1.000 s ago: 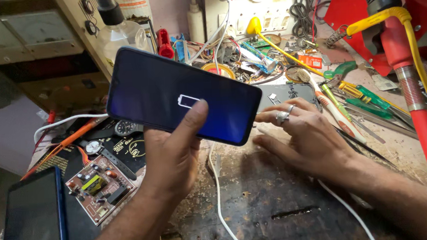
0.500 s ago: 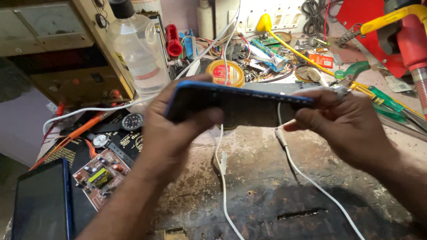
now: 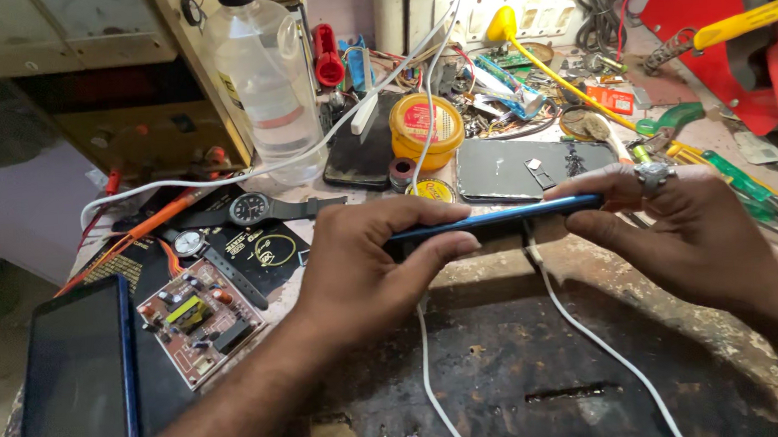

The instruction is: The person reassembles a blue smartphone by placing the back cover over the internal components, pressing it into place, and connecting a charging cable. They then insert a SIM card into the tray and place it back into the phone, confirming the device powers on and charges.

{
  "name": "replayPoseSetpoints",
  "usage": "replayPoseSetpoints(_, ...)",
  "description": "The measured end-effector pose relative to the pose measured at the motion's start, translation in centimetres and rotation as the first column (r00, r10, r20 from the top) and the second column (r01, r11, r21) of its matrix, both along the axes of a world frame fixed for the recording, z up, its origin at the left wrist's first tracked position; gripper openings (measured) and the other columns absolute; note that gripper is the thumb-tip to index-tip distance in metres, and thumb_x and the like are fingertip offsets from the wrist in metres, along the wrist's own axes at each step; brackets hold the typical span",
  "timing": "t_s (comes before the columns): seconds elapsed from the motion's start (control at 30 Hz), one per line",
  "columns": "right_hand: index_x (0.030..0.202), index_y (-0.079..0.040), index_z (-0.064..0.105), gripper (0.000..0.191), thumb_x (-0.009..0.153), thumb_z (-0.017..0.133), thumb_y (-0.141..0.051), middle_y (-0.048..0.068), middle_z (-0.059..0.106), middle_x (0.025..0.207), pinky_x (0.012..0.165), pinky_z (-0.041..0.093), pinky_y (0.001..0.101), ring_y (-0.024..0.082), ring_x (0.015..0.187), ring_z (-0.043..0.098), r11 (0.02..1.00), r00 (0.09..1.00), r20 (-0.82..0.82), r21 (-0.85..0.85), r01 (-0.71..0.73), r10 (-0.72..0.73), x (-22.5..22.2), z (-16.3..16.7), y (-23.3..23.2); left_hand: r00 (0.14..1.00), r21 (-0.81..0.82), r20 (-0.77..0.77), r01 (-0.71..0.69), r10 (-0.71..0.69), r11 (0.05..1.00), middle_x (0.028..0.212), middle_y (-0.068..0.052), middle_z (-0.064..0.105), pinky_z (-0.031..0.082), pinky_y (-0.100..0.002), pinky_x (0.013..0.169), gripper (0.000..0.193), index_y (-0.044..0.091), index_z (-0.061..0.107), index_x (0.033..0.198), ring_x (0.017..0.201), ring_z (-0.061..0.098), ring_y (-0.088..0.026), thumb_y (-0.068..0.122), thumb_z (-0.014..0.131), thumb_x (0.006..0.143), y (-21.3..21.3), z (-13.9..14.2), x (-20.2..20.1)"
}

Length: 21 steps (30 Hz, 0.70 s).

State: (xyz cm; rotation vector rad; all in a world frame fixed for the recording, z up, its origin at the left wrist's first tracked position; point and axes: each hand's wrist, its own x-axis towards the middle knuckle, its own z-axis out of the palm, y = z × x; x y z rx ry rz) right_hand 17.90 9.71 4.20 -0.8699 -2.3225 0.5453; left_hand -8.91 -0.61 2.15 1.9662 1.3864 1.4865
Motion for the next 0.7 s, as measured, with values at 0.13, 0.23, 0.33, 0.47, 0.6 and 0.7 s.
replayPoseSetpoints(0.13,0.116,-0.011,0.076,0.031,0.085,0.076,-0.013,0.005,0.082,0.092,0.082,0.056,0.0323,0.013,0.083,0.078,0.972,0.989,0.054,0.186,-0.145,0.137,-0.4,0.2,-0.7,0.999,-0.049,-0.042,-0.012,0.01,0.999,0.081,-0.006,0.082,0.057,-0.026,0.06,0.021,0.013,0.083,0.103,0.064,0.076,-0.012,0.024,0.083,0.085,-0.2,-0.5,0.7)
replayPoseSetpoints(0.23,0.114,-0.015,0.078,0.03,0.084,0.079,-0.013,0.007,0.08,0.092,0.09,0.053,0.0384,0.017,0.083,0.077,0.937,0.993,0.064,0.33,-0.11,0.094,-0.8,-0.5,-1.8,0.999,0.061,-0.037,0.02,-0.018,0.998,0.091,-0.007,0.081,0.06,-0.025,0.067,0.021,0.011,0.081,0.105,0.074,0.079,-0.011,0.023,0.083,0.088,-0.6,-0.9,1.1)
replayPoseSetpoints(0.33,0.114,-0.016,0.078,0.03,0.084,0.079,-0.012,0.008,0.079,0.099,0.074,0.059,0.0317,0.018,0.083,0.078,0.944,0.997,-0.018,0.324,-0.066,0.075,-0.6,-0.6,-2.6,0.999,0.15,-0.026,0.049,-0.046,0.987,0.098,-0.007,0.081,0.063,-0.025,0.077,0.021,0.011,0.079,0.108,0.086,0.081,-0.012,0.022,0.083,0.091,-0.8,-0.9,1.4)
replayPoseSetpoints(0.47,0.113,-0.014,0.078,0.029,0.085,0.079,-0.011,0.007,0.079,0.097,0.072,0.059,0.0311,0.017,0.083,0.077,0.938,0.997,-0.043,0.345,-0.04,0.058,-0.8,-0.3,-2.4,0.994,0.078,-0.039,0.101,-0.098,0.992,0.1,-0.008,0.081,0.062,-0.027,0.08,0.031,0.009,0.077,0.112,0.09,0.08,-0.014,0.024,0.085,0.086,-0.1,-0.3,0.4)
replayPoseSetpoints(0.6,0.114,-0.013,0.077,0.029,0.086,0.079,-0.012,0.008,0.078,0.096,0.073,0.059,0.0305,0.016,0.082,0.076,0.939,0.999,-0.052,0.344,0.017,0.001,-0.6,0.2,-2.1,0.996,0.055,-0.033,0.085,-0.083,0.995,0.103,-0.008,0.081,0.062,-0.027,0.083,0.031,0.01,0.077,0.114,0.092,0.081,-0.014,0.024,0.083,0.087,0.1,0.0,-0.6)
replayPoseSetpoints(0.7,0.112,-0.013,0.079,0.029,0.083,0.079,-0.011,0.007,0.079,0.091,0.067,0.058,0.0304,0.016,0.076,0.076,0.95,0.999,-0.004,0.309,0.04,-0.041,-0.4,0.2,-1.9,0.995,0.095,-0.067,0.086,-0.08,0.992,0.105,-0.008,0.081,0.062,-0.027,0.084,0.028,0.011,0.079,0.114,0.095,0.081,-0.014,0.024,0.083,0.09,0.1,0.1,-0.9)
